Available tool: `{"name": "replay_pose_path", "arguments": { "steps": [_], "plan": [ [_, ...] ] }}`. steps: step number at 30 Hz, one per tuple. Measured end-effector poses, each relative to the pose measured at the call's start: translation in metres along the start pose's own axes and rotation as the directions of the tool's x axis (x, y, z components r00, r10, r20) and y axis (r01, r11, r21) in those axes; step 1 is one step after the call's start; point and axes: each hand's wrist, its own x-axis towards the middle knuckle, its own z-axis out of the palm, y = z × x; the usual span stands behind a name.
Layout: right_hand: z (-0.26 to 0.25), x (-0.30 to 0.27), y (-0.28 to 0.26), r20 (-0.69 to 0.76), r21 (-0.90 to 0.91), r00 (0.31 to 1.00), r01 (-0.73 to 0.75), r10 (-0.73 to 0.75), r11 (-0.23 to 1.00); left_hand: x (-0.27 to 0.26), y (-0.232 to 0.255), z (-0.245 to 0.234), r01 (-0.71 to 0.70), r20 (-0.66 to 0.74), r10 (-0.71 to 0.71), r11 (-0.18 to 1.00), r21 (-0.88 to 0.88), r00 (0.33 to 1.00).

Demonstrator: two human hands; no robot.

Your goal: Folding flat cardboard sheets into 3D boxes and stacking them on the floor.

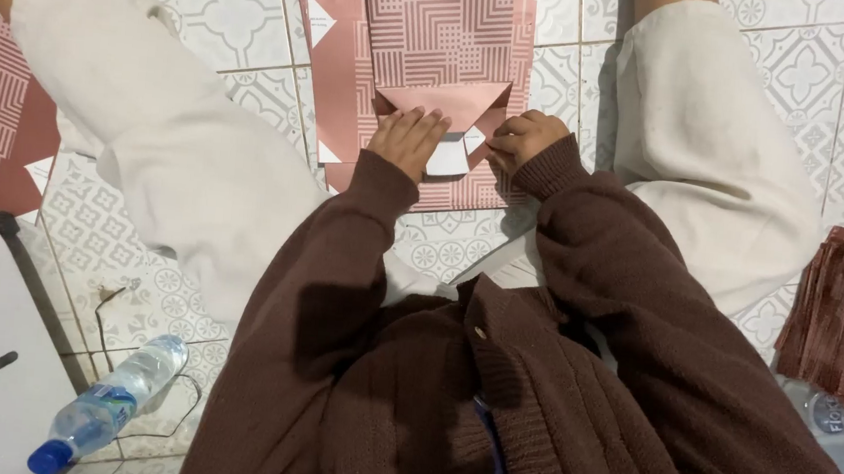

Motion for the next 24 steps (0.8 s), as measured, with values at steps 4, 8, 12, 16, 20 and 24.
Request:
{"name": "replay_pose_path", "arguments": {
  "steps": [4,8,12,16,20,24],
  "plan": [
    [0.009,-0.002,0.003,-0.019,0.004,1.000,0.022,-0.021,1.000,-0.020,-0.029,0.058,0.066,0.310,-0.033,0.993,-0.096,0.950],
    [0.019,-0.004,0.005,-0.031,0.115,0.997,-0.061,0.065,0.991,-0.012,-0.028,0.041,0.253,0.378,-0.162,0.945,-0.207,0.912],
    [0.015,0.011,0.006,0.168,0.358,0.962,-0.262,0.215,0.896,-0.020,-0.045,0.062,0.339,0.249,-0.250,0.834,-0.436,0.936],
    [0.005,0.016,-0.001,0.214,0.364,0.898,-0.438,0.384,0.822,-0.030,-0.054,0.083,0.394,0.189,-0.346,0.811,-0.432,0.919],
    [-0.001,0.019,-0.005,0.268,0.385,0.826,-0.563,0.496,0.731,-0.021,-0.051,0.077,0.339,0.090,-0.339,0.811,-0.477,0.937],
    [-0.016,0.026,-0.014,0.248,0.424,0.811,-0.582,0.530,0.693,-0.013,-0.050,0.079,0.274,0.049,-0.286,0.835,-0.477,0.957]
  ]
}}
